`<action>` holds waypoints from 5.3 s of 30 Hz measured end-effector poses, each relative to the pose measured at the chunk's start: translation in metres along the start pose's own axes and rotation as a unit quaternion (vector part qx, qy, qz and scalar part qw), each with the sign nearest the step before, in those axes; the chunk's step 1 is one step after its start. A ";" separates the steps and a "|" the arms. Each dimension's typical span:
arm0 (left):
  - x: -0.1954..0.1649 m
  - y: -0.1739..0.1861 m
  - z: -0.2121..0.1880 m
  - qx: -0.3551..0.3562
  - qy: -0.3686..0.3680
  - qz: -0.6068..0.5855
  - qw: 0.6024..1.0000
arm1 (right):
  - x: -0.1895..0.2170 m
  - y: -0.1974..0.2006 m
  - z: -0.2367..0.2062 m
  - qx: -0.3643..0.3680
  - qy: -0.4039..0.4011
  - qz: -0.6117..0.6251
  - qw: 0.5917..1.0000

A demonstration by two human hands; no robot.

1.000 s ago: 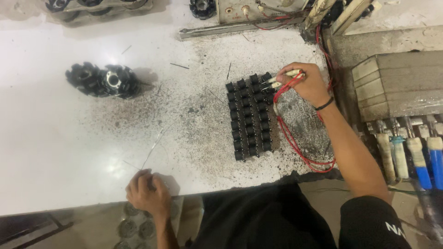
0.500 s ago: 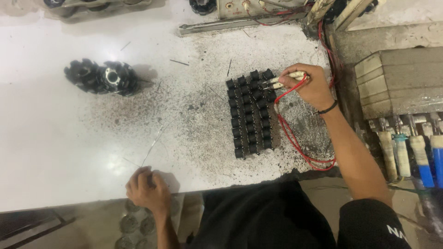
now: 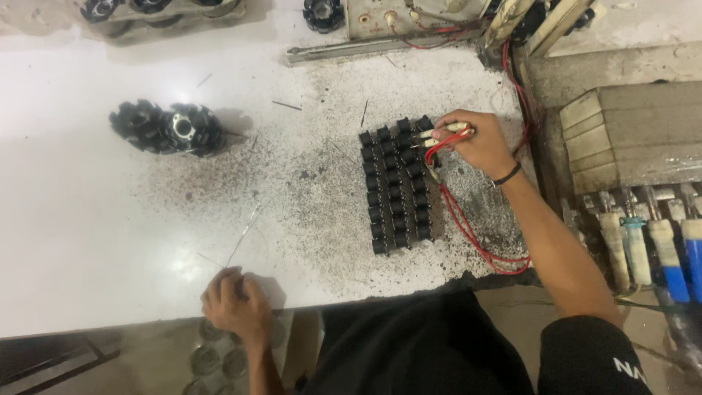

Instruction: The person tests small black motor armature parts with a pair of probe leads connected to a bench tester, then arranges the parts in a plastic tray. They then use a soldering iron to solder wires onto each armature one at a time, placing the finished parts in rows on the workbench.

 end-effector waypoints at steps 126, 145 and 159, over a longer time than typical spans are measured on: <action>-0.004 0.002 -0.004 -0.008 -0.019 0.016 1.000 | 0.018 -0.025 -0.134 -0.018 -0.044 0.052 0.998; 0.008 -0.006 -0.007 0.009 -0.030 0.018 0.999 | 0.057 -0.026 -0.156 -0.016 -0.023 -0.028 0.999; -0.004 0.002 -0.004 0.008 -0.023 0.004 1.000 | 0.073 -0.022 -0.163 -0.018 0.019 -0.030 0.999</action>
Point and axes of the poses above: each hand's wrist, its own z-axis towards the middle knuckle, its own y-axis out of the back of the hand, x = y × z, the point moved 2 cm from there along z, towards the middle knuckle, and after that the axes turned 10 degrees about x, right-handed, at the moved point
